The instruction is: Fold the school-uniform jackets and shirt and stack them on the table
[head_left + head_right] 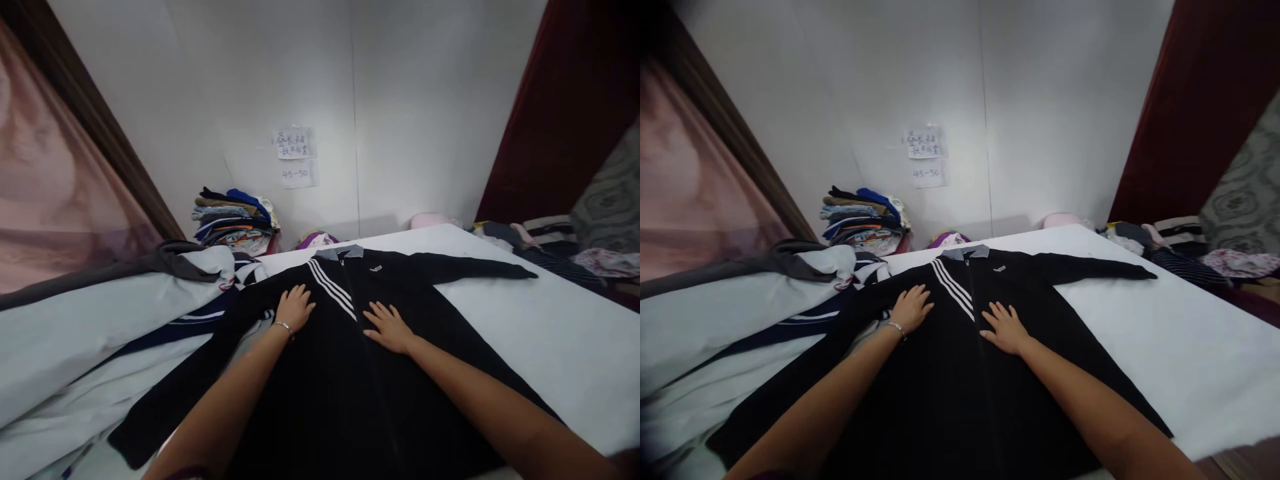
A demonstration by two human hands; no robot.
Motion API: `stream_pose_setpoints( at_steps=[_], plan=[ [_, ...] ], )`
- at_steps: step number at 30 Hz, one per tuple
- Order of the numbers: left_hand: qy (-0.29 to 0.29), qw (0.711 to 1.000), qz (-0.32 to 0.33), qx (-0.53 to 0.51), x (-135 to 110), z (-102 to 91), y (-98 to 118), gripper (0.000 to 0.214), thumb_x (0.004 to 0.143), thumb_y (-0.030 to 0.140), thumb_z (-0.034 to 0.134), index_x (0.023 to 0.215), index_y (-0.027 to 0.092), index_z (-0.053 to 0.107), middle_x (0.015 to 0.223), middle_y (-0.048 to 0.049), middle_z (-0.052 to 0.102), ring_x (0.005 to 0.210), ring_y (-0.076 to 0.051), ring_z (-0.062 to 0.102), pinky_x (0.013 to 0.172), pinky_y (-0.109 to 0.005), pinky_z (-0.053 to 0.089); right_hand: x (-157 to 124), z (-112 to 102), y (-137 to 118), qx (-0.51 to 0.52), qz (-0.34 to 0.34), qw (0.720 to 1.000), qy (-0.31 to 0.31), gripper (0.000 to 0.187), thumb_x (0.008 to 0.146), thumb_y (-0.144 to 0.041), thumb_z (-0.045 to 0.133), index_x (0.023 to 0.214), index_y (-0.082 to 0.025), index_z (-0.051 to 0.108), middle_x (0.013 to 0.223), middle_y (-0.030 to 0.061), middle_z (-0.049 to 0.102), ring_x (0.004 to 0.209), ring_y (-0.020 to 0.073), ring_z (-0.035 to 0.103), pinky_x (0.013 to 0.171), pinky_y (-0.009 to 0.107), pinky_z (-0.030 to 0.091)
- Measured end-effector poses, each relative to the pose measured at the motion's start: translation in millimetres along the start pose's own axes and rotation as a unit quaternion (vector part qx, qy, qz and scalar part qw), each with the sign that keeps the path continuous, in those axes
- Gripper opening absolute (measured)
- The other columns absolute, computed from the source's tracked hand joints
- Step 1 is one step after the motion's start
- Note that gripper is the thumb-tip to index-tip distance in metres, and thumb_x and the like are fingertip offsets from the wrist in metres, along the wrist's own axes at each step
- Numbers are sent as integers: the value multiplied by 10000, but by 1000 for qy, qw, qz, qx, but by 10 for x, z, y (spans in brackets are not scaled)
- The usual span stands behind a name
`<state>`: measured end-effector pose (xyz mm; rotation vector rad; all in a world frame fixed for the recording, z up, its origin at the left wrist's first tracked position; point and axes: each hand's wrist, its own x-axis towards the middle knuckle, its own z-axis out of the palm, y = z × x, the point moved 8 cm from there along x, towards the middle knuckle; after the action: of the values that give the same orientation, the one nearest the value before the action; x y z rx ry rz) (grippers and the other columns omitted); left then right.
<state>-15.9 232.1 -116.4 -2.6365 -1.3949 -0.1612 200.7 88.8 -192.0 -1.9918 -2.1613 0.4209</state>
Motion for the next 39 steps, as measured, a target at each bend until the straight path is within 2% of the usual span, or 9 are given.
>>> stream_pose_setpoints(
  at_steps=[4, 7, 11, 16, 22, 28, 31, 35, 39],
  plan=[
    [-95, 986, -130, -47, -101, 631, -282, 625, 912, 515, 330, 1403, 139, 423, 1521, -156, 326, 1409, -287, 272, 1113, -508, 239, -14, -212, 294, 20, 8, 1000, 5, 691, 899, -669, 264, 1452, -270, 378, 1568, 76, 217, 1454, 257, 104, 1146, 501, 69],
    [-85, 982, -148, -75, -104, 806, -477, 644, 921, 512, 291, 1442, 139, 361, 1546, -137, 277, 1432, -261, 224, 1123, -487, 237, -147, -435, 872, -40, 104, 992, 56, 666, 919, -623, 261, 1446, -238, 394, 1562, 93, 234, 1452, 272, 107, 1141, 517, 75],
    [-71, 983, -148, -80, -108, 800, -522, 611, 922, 483, 304, 1424, 146, 395, 1549, -119, 278, 1434, -253, 218, 1122, -478, 252, -393, -461, 1504, -64, 207, 975, 51, 648, 937, -580, 252, 1471, -223, 342, 1568, 88, 219, 1447, 261, 146, 1143, 483, 125],
    [-50, 983, -164, -66, -152, 675, -472, 601, 923, 463, 307, 1413, 132, 415, 1553, -121, 268, 1439, -274, 194, 1107, -485, 281, -350, -510, 1530, -70, 196, 976, 69, 621, 936, -552, 307, 1431, -194, 417, 1536, 120, 298, 1432, 290, 193, 1130, 489, 161],
    [-87, 981, -163, -61, -157, 694, -441, 618, 911, 454, 316, 1422, 116, 400, 1535, -131, 304, 1432, -290, 210, 1104, -501, 282, 208, -1084, 1321, -70, 148, 972, 168, 521, 970, -421, 302, 1395, -161, 455, 1496, 96, 382, 1405, 240, 264, 1126, 379, 202],
    [-83, 979, -171, -72, -171, 776, -512, 626, 911, 477, 291, 1426, 137, 391, 1546, -116, 285, 1436, -286, 201, 1096, -522, 288, 920, -1603, 1688, -61, 209, 961, 170, 423, 972, -276, 280, 1170, -181, 641, 1166, 122, 661, 1104, 229, 571, 938, 317, 388],
    [-84, 978, -174, -74, -180, 801, -532, 627, 911, 483, 292, 1429, 144, 389, 1549, -112, 277, 1438, -283, 195, 1095, -521, 291, 1193, -1611, 1938, -63, 258, 954, 141, 354, 936, -269, 385, 1116, -153, 667, 1128, 150, 668, 1066, 247, 595, 872, 327, 421],
    [-103, 975, -182, -70, -200, 791, -518, 628, 915, 487, 284, 1440, 154, 370, 1560, -92, 255, 1446, -269, 174, 1099, -508, 295, 1409, -1437, 2131, -77, 294, 948, 97, 308, 856, -309, 554, 1077, -134, 678, 1088, 177, 673, 1039, 288, 610, 873, 404, 415],
    [-105, 975, -185, -68, -207, 777, -513, 617, 913, 482, 303, 1437, 165, 377, 1557, -84, 265, 1443, -265, 184, 1088, -502, 318, 1491, -1417, 2224, -107, 275, 949, 111, 283, 891, -191, 461, 1066, -138, 677, 1121, 190, 658, 1127, 291, 563, 973, 450, 312]
  ],
)
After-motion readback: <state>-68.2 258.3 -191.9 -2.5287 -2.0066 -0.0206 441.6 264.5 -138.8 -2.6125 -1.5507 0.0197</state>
